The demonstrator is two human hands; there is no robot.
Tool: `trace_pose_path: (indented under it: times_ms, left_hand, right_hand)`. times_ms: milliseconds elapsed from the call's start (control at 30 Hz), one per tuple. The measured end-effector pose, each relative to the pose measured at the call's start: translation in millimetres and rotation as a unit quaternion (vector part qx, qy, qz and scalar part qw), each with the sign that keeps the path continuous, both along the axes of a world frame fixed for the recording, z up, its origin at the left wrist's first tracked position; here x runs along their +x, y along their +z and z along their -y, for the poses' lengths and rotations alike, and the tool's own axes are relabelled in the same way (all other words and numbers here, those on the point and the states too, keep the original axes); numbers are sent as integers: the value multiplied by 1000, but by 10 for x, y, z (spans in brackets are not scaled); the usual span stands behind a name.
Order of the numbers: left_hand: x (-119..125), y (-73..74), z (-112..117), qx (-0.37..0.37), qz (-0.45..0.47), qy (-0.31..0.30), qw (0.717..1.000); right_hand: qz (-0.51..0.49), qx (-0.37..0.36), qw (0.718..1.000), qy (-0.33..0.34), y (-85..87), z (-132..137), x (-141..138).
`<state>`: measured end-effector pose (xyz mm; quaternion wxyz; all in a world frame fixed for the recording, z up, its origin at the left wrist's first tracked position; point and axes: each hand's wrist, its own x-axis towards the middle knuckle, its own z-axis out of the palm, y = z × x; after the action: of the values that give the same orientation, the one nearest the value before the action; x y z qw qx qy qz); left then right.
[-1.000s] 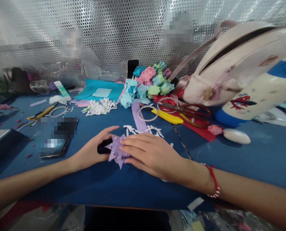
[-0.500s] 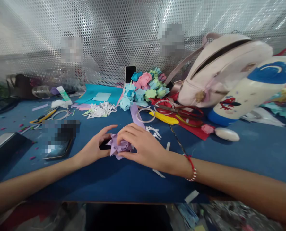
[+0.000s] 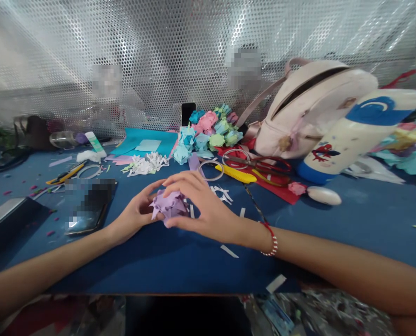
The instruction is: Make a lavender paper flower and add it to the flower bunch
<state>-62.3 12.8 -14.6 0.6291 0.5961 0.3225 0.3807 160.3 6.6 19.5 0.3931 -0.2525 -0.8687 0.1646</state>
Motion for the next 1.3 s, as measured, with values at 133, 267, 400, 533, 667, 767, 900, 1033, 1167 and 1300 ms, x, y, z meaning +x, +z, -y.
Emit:
trace_pose_path:
  times_ms: [133, 267, 400, 533, 667, 767, 900, 1033, 1167, 1300]
  left_hand:
    - [-42, -28, -39, -21, 39, -19, 999]
    - [-65, -2, -31, -60, 64, -16, 996]
    - [-65, 56, 24, -115, 95, -22, 989]
    - [-29, 87, 88, -154, 125, -41, 979]
    - [66, 74, 174, -162, 125, -24, 978]
    - [147, 46, 239, -136, 95, 18, 986]
    - [203, 32, 282, -122, 89, 24, 988]
    - [203, 47, 278, -121, 114, 7, 986]
    - [183, 42, 264, -115, 139, -11, 983]
    - [159, 14, 260, -136, 166, -22, 976]
  right_hand:
    - [-35, -40, 998, 16, 17, -69, 69]
    - [-55, -5, 998, 19, -1, -138, 86]
    - [-34, 183, 983, 6, 39, -166, 110]
    - [2, 287, 958, -24, 92, -138, 120]
    - [3, 291, 956, -37, 92, -102, 67]
    - [-14, 287, 957, -33, 84, -100, 6]
    - [-47, 270, 961, -40, 85, -101, -36]
    - [-41, 267, 962, -42, 80, -70, -23]
    - [-41, 282, 958, -41, 44, -39, -13]
    - [-36, 286, 957, -44, -3, -37, -24]
